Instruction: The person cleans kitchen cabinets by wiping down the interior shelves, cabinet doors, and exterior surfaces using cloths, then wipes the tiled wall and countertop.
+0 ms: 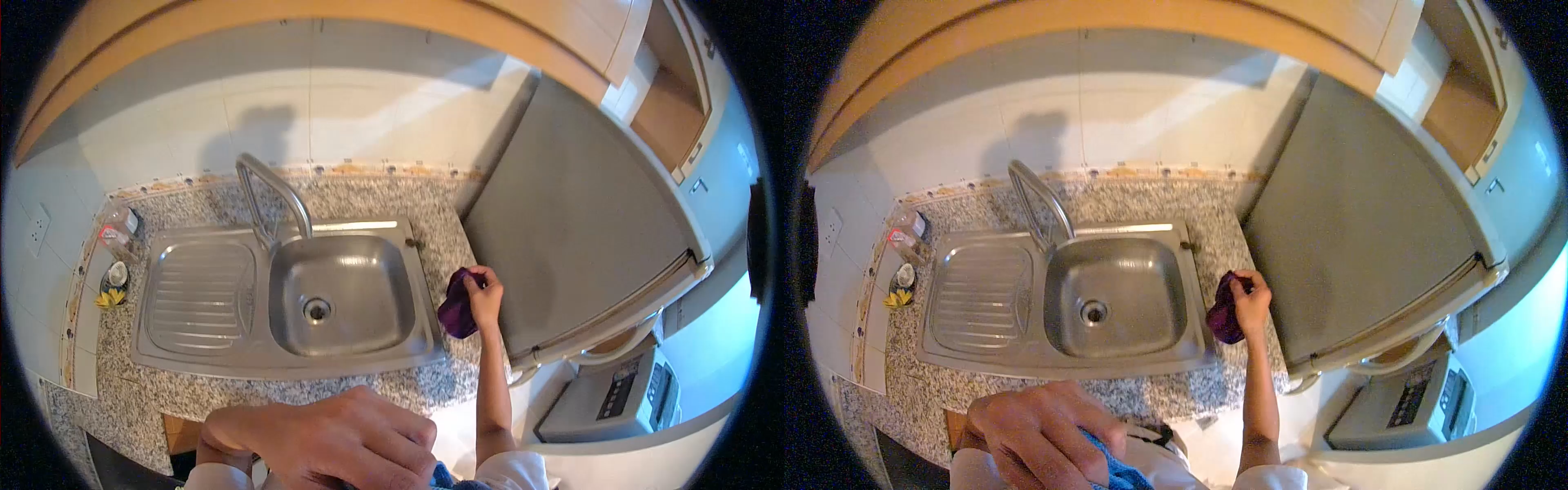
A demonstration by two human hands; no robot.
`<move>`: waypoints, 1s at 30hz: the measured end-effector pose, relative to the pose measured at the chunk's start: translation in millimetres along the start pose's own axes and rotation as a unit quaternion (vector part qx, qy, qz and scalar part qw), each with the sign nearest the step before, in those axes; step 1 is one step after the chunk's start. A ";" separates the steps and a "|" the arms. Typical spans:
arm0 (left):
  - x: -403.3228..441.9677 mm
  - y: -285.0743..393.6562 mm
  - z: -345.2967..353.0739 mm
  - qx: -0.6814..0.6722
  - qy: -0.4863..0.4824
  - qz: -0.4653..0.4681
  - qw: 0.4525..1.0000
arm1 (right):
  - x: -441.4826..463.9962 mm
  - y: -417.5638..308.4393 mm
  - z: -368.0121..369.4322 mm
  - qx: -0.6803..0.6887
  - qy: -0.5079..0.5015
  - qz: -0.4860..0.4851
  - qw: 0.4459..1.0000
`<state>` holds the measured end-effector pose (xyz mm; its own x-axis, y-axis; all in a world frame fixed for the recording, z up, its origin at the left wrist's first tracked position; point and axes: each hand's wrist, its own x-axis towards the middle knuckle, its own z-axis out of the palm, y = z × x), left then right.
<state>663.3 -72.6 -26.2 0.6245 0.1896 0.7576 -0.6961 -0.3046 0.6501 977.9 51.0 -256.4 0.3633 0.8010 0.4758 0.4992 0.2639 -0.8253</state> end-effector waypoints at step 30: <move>-315.8 -169.2 9.5 0.773 0.332 -0.434 0.324 | 108.0 219.5 78.9 -0.187 0.025 0.022 0.982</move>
<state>587.2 -89.8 -376.0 -0.2219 0.8325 0.5077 0.9678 0.1247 0.2185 1064.6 237.8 -410.1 0.4245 0.7771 0.4646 0.7325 0.0069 -0.6808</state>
